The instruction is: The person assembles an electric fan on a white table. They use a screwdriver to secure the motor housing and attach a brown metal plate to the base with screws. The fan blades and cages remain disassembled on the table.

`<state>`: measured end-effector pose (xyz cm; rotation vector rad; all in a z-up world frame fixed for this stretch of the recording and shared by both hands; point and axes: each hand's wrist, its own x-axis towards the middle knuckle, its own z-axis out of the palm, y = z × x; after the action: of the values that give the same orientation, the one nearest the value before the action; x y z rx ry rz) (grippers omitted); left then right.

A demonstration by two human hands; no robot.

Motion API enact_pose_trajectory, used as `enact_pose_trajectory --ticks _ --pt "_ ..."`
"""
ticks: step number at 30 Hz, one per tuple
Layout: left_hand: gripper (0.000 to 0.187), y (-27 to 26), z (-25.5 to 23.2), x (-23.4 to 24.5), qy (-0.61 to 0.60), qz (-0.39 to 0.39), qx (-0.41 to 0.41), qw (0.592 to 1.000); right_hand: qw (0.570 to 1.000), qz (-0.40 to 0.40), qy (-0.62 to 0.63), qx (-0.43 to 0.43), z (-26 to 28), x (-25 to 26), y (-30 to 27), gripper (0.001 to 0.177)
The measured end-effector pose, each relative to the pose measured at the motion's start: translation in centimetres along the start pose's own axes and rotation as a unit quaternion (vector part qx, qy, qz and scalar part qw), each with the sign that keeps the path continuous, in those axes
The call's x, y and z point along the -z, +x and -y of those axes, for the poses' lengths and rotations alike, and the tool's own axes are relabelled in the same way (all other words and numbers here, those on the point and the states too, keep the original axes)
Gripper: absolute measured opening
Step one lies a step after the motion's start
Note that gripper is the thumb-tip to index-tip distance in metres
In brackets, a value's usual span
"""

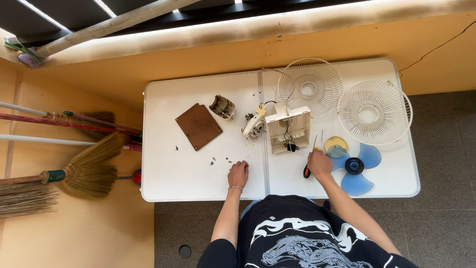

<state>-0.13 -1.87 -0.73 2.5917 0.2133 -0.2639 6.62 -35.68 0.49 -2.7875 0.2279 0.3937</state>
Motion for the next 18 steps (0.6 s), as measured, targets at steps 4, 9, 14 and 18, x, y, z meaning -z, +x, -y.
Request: enact_pose_trajectory --ticks 4,9,14,18 --pt "0.007 0.0 -0.2 0.1 0.005 0.019 0.015 1.000 1.000 -0.010 -0.010 -0.025 -0.2 1.4 1.9 0.032" --pt "0.012 -0.7 -0.3 0.6 -0.035 0.018 0.018 0.999 0.988 -0.133 0.039 0.065 0.2 1.6 -1.1 0.029" --pt "0.028 -1.4 -0.6 0.8 -0.049 0.011 0.021 0.999 0.967 -0.024 0.039 0.249 0.5 -0.6 -8.7 0.029" --pt "0.041 -2.2 -0.9 0.1 -0.101 -0.042 0.017 0.994 0.967 0.051 0.098 0.228 -0.2 -1.0 -10.7 0.013"
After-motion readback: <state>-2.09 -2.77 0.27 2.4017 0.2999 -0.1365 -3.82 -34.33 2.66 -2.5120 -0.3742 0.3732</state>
